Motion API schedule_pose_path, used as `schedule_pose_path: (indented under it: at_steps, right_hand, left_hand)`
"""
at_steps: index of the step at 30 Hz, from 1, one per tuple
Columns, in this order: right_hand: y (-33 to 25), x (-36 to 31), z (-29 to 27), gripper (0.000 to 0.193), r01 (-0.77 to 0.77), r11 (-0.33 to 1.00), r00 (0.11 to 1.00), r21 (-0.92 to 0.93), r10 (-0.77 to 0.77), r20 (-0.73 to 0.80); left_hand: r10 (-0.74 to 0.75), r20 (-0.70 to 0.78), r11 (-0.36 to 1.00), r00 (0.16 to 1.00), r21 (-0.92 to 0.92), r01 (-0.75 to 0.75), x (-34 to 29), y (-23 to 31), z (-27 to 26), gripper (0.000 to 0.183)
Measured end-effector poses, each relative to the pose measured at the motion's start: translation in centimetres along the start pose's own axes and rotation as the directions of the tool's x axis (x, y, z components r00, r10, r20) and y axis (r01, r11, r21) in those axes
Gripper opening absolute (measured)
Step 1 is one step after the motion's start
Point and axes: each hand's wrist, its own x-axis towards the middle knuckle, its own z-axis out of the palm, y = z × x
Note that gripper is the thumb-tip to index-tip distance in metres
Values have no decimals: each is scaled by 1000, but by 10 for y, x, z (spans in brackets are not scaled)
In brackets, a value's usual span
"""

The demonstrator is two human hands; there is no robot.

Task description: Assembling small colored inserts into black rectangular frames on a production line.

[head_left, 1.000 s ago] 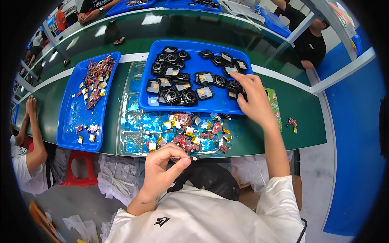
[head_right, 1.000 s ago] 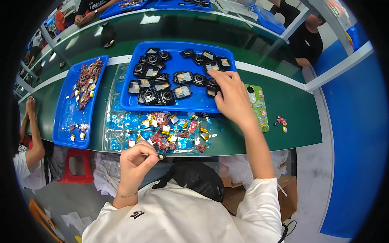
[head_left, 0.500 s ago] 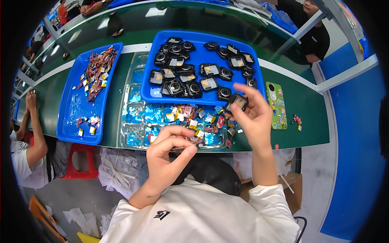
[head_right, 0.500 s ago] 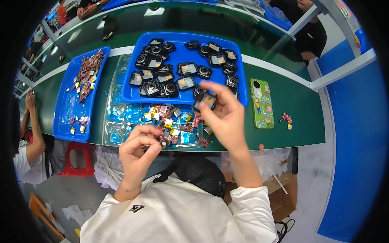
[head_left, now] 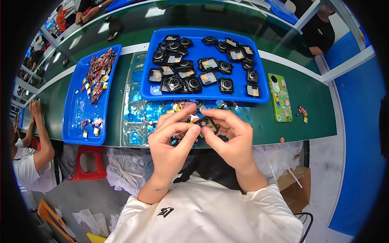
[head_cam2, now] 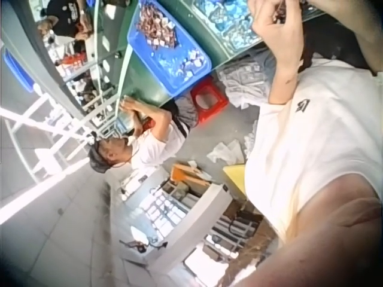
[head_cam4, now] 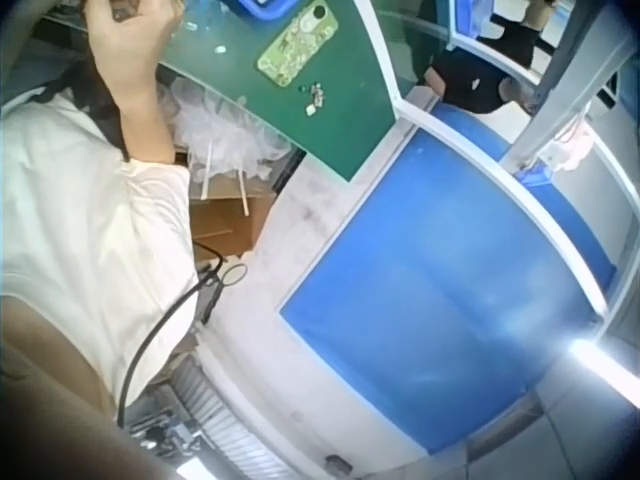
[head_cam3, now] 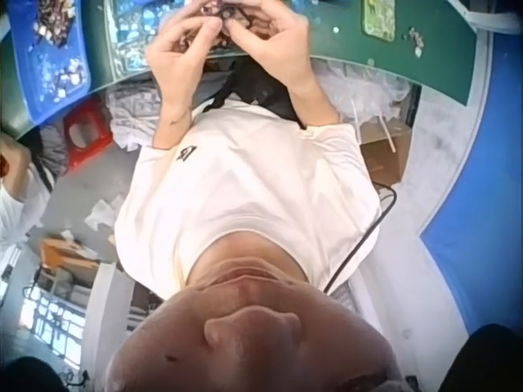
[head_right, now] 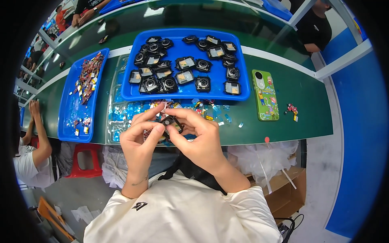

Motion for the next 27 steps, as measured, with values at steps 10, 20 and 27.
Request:
schedule_pose_path:
  at_steps: [10,20,27]
  right_hand:
    - [6,-2,3,23,115,989,992,-98,-120,-48]
    - [12,-3,-1,13,110,994,980,0,-109,-166]
    - [13,1,-4,15,-39,970,997,241,54,-56]
  left_hand:
    - [-83,-34,991,996,-106,78,-3,-3,0,7]
    - [70,24,995,997,76,-72,-10,3,1,18]
    - [124,-59,966,991,235,-107,-15,4,-1,17]
